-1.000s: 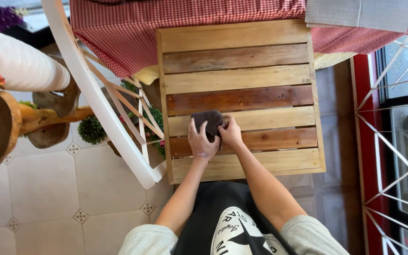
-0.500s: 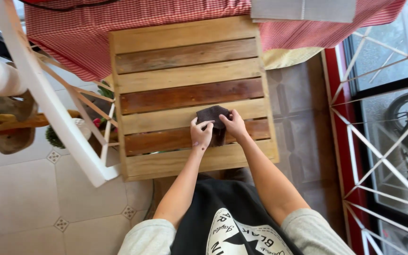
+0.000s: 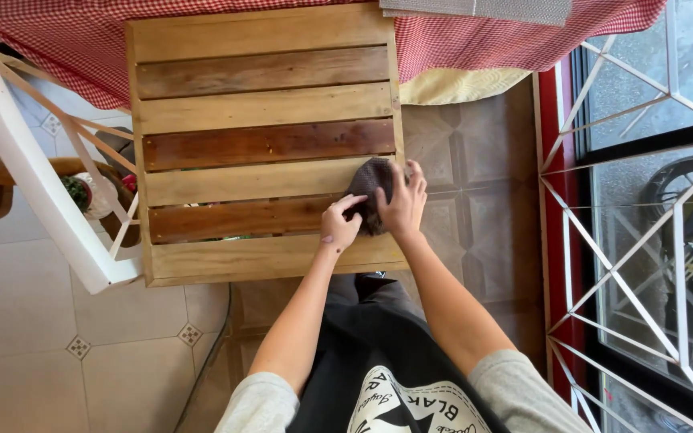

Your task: Wipe down a wooden slatted table with a cleaning cloth and then place non-slip mesh mats onto it.

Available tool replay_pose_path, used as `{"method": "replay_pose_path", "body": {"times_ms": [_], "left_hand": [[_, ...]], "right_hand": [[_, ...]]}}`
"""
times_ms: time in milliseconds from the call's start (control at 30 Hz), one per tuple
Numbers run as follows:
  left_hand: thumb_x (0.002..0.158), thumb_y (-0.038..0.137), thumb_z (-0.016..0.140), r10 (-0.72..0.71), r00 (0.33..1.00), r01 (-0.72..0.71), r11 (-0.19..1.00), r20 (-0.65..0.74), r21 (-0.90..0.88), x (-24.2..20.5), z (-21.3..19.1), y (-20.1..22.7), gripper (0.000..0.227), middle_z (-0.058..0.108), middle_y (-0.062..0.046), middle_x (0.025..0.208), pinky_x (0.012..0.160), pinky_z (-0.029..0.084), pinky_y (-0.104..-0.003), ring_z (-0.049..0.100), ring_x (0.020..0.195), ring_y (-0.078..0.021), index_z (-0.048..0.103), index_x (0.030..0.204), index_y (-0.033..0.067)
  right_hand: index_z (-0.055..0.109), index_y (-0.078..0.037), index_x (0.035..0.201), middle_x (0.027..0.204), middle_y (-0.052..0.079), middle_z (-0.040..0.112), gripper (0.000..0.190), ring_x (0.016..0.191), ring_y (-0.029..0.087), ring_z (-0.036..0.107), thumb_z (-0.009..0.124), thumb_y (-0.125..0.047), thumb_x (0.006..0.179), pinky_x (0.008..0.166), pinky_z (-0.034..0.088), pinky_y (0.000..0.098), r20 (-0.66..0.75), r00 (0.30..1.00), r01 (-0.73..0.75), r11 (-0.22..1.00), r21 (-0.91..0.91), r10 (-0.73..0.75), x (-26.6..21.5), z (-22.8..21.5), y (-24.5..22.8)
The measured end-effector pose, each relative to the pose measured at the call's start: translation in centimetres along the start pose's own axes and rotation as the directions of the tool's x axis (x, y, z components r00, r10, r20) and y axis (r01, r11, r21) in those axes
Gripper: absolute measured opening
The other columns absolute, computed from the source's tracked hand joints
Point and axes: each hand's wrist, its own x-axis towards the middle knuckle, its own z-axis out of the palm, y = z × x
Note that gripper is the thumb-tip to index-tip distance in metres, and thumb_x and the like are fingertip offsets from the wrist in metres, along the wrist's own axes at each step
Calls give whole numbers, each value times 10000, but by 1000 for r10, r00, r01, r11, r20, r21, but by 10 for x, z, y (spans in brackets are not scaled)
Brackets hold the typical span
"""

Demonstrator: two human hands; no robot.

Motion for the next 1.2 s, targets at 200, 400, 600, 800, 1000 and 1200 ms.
{"method": "replay_pose_path", "body": {"times_ms": [200,400,600,800,1000,1200], "left_hand": [[781,25,671,193,954,-155,972,-229,175,-2,-15,29,370,700,-198,1201,946,535,-414,654,1072,-342,704,1149,27],[875,5,569,196,968,-168,971,-159,172,24,16,-13,337,703,-224,1197,978,546,-415,679,1105,-379,695,1187,-5],[892,-13,513,175,980,-189,969,97,158,53,20,-9,365,696,-199,1234,1009,533,-410,665,1133,-395,700,1204,2],[819,69,691,166,986,-166,904,36,395,71,6,43,588,501,-105,1512,1164,425,-492,495,1375,-362,629,1396,169],[526,546,982,-269,962,168,740,57,652,91,14,106,1452,-13,-94,1706,1218,125,-635,-10,1561,-383,64,1607,233],[480,539,969,-127,987,13,686,103,727,140,62,94,1508,37,-81,1717,1257,115,-575,27,1584,-313,67,1627,154]], "right_hand": [[471,-241,1554,1668,172,285,653,1493,409,318,669,-362,943,1161,309,574,240,962,186,957,-221,-132,-23,11,-12],[314,-221,1604,1683,155,147,794,1534,409,144,621,-502,929,1195,157,608,374,922,15,955,-298,102,-23,43,-7],[247,-62,1623,1713,106,171,803,1578,356,144,540,-432,973,1227,183,576,269,955,-29,940,-339,126,-8,62,23],[254,-37,1615,1698,159,242,738,1535,416,261,580,-226,980,1188,292,550,205,974,-49,971,-235,99,52,53,30],[225,-13,1612,1654,300,234,754,1488,492,311,622,-115,980,1204,317,478,216,976,-48,978,205,3,112,68,47],[169,-31,1614,1640,312,184,840,1463,526,307,660,-176,949,1170,350,489,324,946,-105,971,215,30,165,94,60]]}}
